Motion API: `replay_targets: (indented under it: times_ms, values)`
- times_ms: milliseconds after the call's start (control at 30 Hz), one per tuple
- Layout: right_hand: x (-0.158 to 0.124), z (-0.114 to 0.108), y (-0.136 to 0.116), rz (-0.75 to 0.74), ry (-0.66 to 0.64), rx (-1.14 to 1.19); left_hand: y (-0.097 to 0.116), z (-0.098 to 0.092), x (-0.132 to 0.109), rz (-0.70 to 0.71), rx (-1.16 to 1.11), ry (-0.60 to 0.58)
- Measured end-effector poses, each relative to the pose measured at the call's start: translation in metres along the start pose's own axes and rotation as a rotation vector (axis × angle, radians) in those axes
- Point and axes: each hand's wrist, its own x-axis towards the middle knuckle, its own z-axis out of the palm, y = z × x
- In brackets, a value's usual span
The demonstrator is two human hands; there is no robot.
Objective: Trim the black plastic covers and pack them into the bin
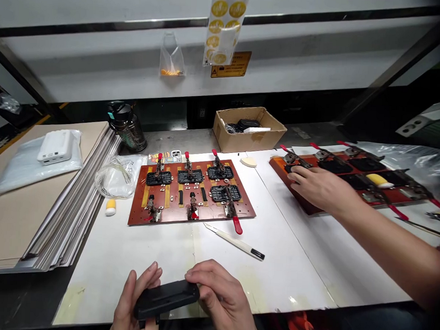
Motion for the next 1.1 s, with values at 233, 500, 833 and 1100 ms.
replay_targets:
  times_ms: [233,500,833,1100]
  values:
    - [0.002,-0.002,-0.001,0.059,0.001,-0.019,0.002,0.005,0.006,0.079,0.098,-0.042]
    - [0.001,-0.005,0.003,0.079,-0.032,-0.009,-0.009,-0.002,0.012,0.207,0.233,-0.064]
    - [0.001,0.016,0.025,0.656,-0.068,0.684,-0.007,0.000,0.013,0.478,0.310,-0.049]
    - [0.001,0.025,0.023,0.854,-0.151,0.900,0.000,0.002,0.019,0.571,0.443,0.005]
